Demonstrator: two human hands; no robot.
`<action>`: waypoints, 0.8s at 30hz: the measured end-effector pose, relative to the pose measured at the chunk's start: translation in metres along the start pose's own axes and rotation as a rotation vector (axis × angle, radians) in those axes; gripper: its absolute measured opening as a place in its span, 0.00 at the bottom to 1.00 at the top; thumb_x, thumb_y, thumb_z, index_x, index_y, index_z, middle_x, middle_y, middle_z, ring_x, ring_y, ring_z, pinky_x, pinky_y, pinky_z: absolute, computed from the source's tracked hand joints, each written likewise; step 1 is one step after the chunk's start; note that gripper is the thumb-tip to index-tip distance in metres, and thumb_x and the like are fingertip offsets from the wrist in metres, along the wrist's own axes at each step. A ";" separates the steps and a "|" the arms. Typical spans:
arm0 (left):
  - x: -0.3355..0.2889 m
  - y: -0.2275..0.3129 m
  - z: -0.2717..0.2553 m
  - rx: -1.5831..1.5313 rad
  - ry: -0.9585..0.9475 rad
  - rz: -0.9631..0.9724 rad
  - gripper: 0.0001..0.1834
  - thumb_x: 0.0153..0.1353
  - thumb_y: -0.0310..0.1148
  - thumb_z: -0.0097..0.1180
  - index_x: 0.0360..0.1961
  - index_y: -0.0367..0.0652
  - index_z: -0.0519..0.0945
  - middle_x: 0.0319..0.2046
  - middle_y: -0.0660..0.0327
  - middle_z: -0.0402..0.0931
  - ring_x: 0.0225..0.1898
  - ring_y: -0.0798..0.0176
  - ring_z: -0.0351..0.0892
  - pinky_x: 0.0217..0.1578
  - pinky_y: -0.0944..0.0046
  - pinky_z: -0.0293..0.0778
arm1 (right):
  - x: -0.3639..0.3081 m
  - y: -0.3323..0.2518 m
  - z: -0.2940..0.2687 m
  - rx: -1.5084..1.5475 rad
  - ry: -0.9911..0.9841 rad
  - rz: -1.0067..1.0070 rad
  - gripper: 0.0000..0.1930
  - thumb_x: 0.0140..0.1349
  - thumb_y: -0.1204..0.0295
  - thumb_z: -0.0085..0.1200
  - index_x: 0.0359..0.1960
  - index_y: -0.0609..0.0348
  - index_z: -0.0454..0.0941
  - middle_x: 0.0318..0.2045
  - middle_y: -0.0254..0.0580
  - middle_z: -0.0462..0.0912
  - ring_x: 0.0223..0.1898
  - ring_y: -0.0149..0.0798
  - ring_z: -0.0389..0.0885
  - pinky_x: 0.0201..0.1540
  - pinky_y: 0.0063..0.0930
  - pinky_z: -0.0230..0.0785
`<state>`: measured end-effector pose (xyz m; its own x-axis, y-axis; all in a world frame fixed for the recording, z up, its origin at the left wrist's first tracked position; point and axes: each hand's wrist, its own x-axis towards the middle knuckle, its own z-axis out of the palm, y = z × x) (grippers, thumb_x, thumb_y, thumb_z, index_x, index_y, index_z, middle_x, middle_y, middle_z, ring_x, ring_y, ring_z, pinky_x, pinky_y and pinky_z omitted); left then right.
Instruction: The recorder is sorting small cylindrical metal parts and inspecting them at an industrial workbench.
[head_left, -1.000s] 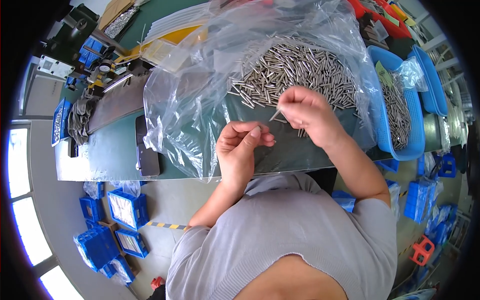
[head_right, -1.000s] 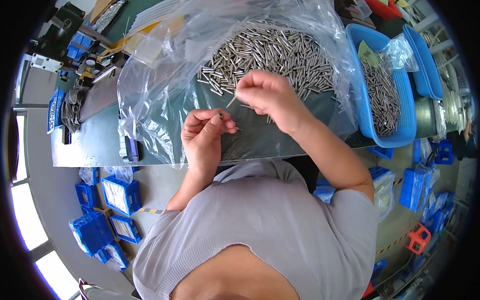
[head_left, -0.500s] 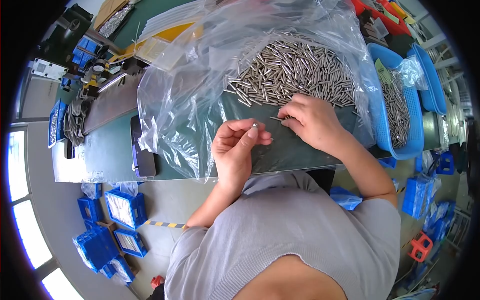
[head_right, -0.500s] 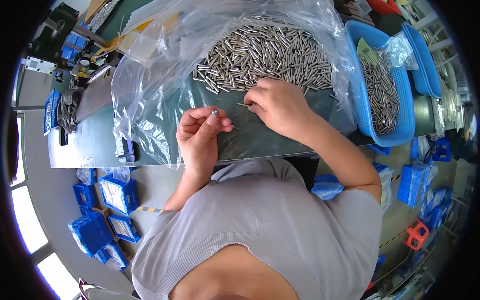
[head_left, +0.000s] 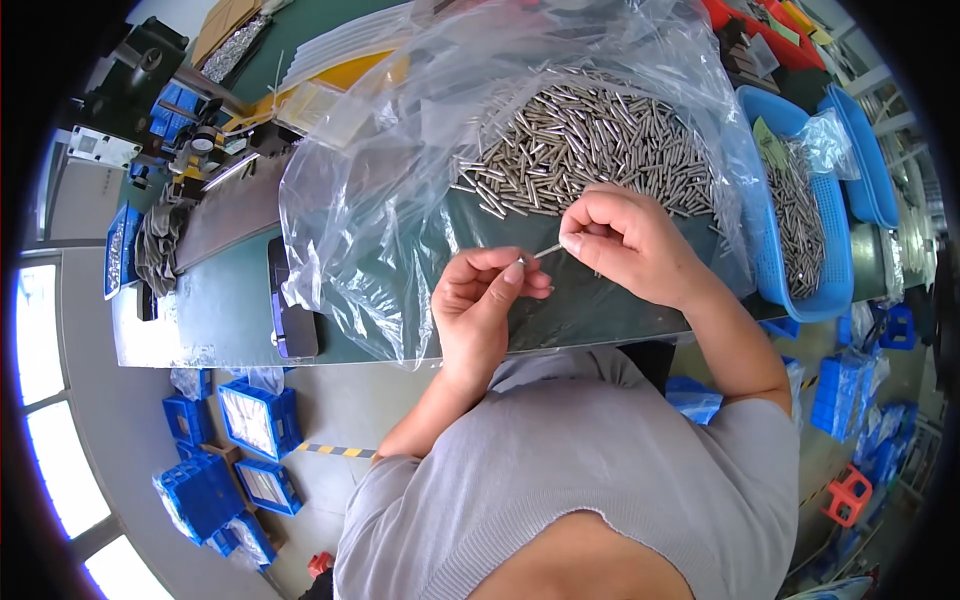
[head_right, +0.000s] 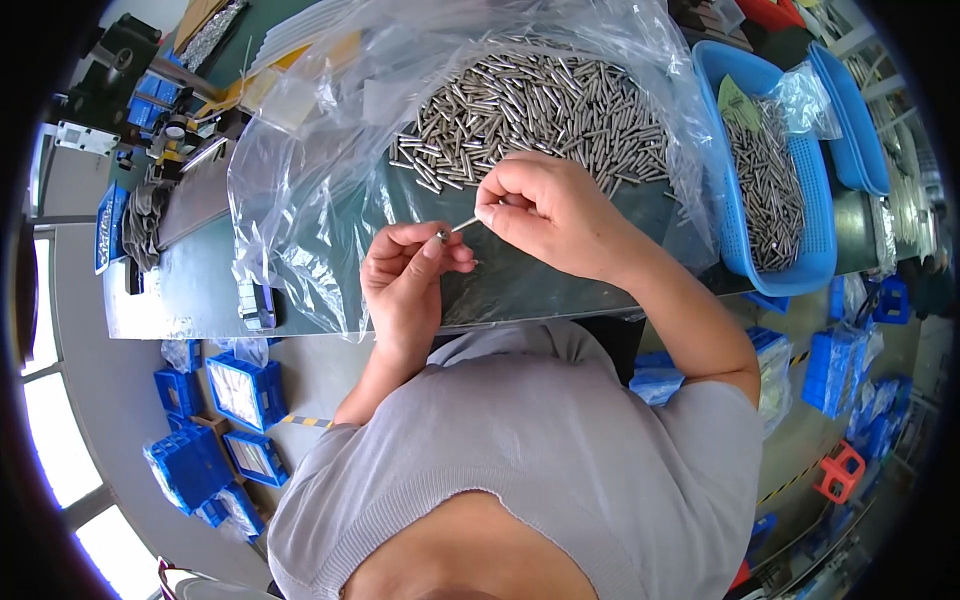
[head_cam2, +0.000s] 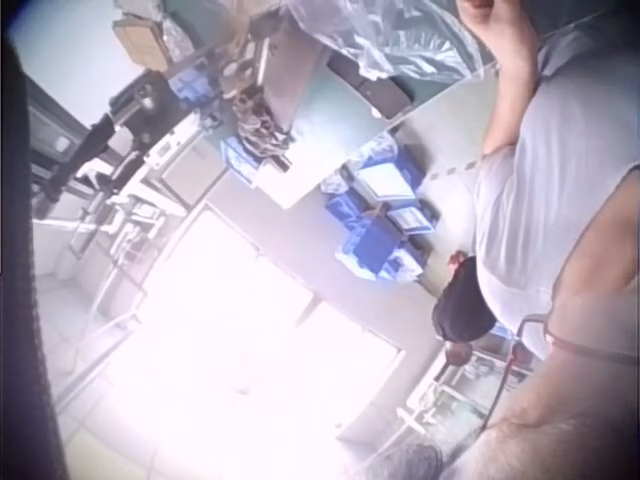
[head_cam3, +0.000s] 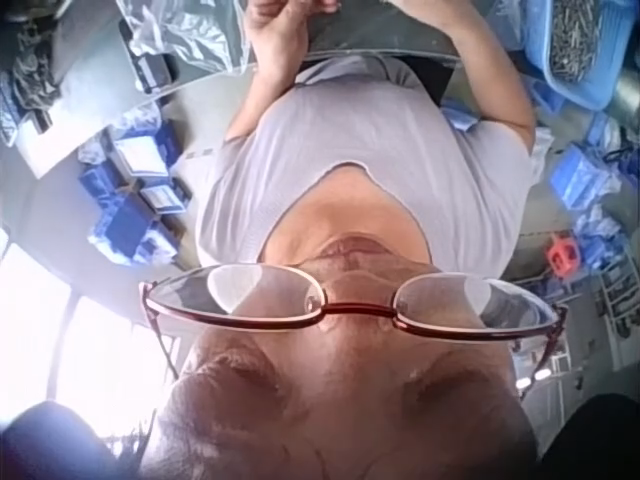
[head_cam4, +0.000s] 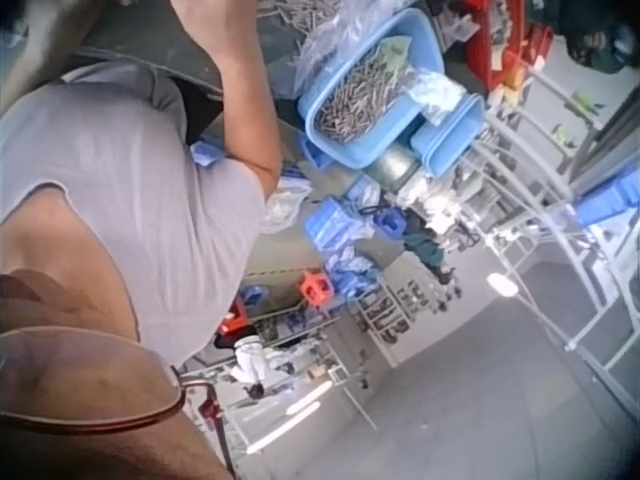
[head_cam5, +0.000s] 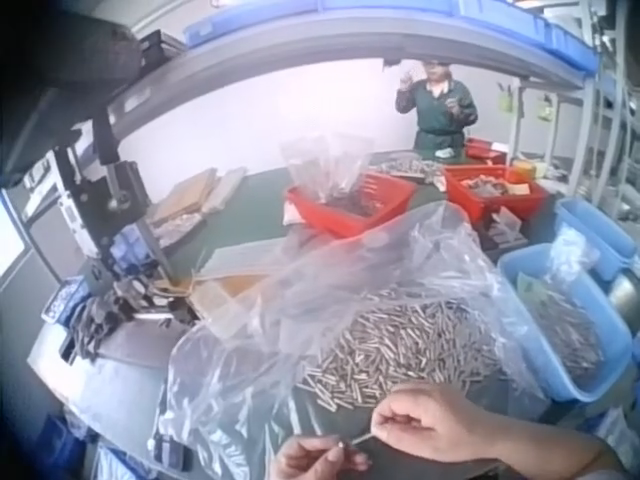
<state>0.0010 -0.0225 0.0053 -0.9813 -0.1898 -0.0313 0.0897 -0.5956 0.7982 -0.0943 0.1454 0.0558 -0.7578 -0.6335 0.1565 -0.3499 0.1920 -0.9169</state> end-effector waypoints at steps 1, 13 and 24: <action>0.000 0.000 0.001 0.022 -0.002 -0.003 0.07 0.62 0.21 0.50 0.41 0.31 0.73 0.35 0.51 0.78 0.34 0.60 0.81 0.37 0.62 0.80 | 0.001 0.000 0.001 -0.018 -0.011 -0.022 0.02 0.54 0.79 0.54 0.27 0.63 0.73 0.23 0.31 0.69 0.23 0.24 0.65 0.25 0.20 0.59; -0.001 -0.001 0.001 0.107 -0.037 0.018 0.06 0.62 0.20 0.50 0.40 0.30 0.73 0.34 0.52 0.79 0.34 0.61 0.81 0.38 0.64 0.79 | 0.006 0.003 0.018 -0.066 -0.060 -0.097 0.02 0.53 0.79 0.56 0.25 0.62 0.75 0.22 0.32 0.72 0.22 0.26 0.71 0.23 0.20 0.62; -0.002 -0.001 0.001 0.051 -0.034 0.023 0.05 0.62 0.21 0.51 0.38 0.31 0.74 0.34 0.52 0.78 0.33 0.61 0.80 0.37 0.63 0.79 | -0.002 0.013 0.020 0.144 0.070 -0.019 0.03 0.58 0.75 0.53 0.30 0.63 0.75 0.24 0.28 0.72 0.24 0.22 0.69 0.26 0.17 0.62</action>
<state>0.0027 -0.0209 0.0054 -0.9845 -0.1754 0.0070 0.1040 -0.5507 0.8282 -0.0862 0.1341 0.0367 -0.7897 -0.5817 0.1951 -0.2860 0.0677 -0.9558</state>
